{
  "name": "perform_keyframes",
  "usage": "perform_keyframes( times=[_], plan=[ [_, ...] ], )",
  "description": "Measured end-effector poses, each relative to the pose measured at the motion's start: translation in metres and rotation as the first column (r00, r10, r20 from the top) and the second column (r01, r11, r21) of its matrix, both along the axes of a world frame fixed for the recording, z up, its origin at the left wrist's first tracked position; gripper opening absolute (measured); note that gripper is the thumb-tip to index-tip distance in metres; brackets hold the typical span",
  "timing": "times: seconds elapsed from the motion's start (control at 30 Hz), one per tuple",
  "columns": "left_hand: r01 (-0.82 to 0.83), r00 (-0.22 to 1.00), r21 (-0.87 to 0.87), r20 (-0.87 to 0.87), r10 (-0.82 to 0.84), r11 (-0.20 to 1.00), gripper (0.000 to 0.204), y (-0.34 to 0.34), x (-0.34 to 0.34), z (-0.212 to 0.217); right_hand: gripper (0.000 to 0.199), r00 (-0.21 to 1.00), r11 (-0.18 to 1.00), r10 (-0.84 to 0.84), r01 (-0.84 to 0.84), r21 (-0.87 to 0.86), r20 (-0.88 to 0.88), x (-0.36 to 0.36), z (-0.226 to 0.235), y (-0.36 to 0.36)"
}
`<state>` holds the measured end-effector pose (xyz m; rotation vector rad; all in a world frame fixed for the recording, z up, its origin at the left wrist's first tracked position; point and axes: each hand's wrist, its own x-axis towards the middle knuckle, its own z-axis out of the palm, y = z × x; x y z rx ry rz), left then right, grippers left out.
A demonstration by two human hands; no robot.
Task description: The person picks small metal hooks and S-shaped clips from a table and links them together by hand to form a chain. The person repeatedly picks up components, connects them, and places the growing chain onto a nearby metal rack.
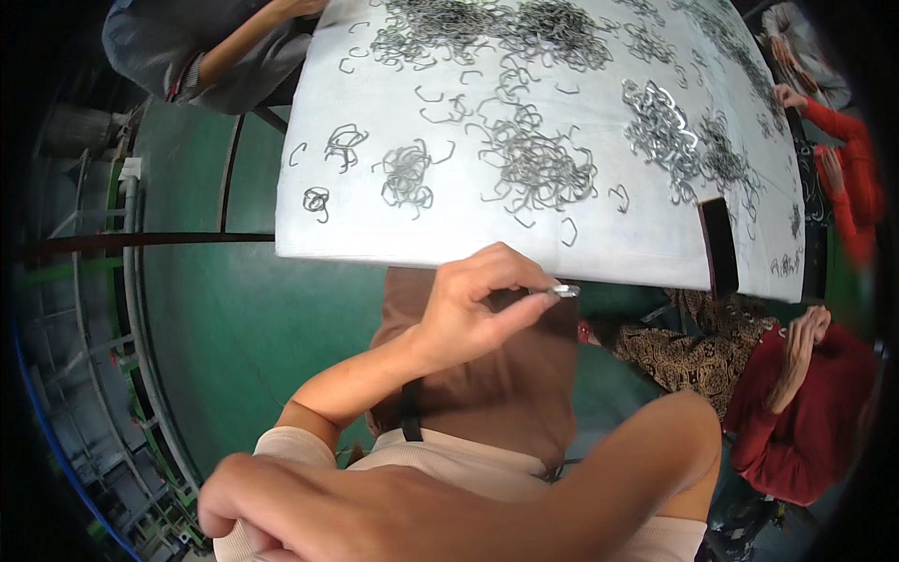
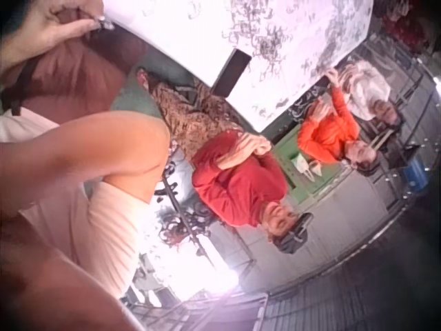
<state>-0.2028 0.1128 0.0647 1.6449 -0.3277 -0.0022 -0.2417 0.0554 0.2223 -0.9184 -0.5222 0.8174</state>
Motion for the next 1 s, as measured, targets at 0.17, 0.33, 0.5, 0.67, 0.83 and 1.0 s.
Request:
perform_keyframes(
  times=[0.17, 0.33, 0.5, 0.67, 0.83, 1.0],
  plan=[
    [0.015, 0.995, -0.077, 0.095, -0.008, 0.997, 0.013, 0.003, 0.003, -0.01, 0.018, 0.997, 1.0, 0.003, -0.002, -0.015, 0.083, 0.037, -0.005, -0.017],
    [-0.027, 1.0, -0.095, 0.009, 0.028, 0.995, 0.013, 0.01, -0.002, -0.021, 0.012, 0.721, 0.815, -0.167, 0.485, -0.317, 0.673, 0.142, -0.044, -0.027],
    [0.033, 0.999, -0.053, 0.034, -0.031, 0.998, 0.017, 0.012, 0.001, -0.018, 0.012, 0.421, 0.306, 0.329, 0.799, -0.518, 0.845, 0.236, -0.158, -0.02],
    [0.013, 0.995, -0.078, 0.095, -0.005, 0.997, 0.016, 0.012, 0.004, -0.022, 0.018, 0.49, 0.178, 0.544, 0.726, -0.664, 0.681, 0.255, -0.204, 0.021],
    [-0.018, 0.998, -0.102, 0.06, 0.024, 0.995, 0.014, 0.013, 0.001, -0.02, 0.017, 0.461, 0.392, 0.413, 0.688, -0.611, 0.785, 0.251, -0.21, 0.017],
    [-0.008, 0.996, -0.116, 0.09, 0.019, 0.993, 0.012, 0.006, -0.001, -0.028, 0.014, 0.866, 0.613, -0.261, 0.49, -0.62, 0.426, 0.22, -0.174, -0.043]
  ],
)
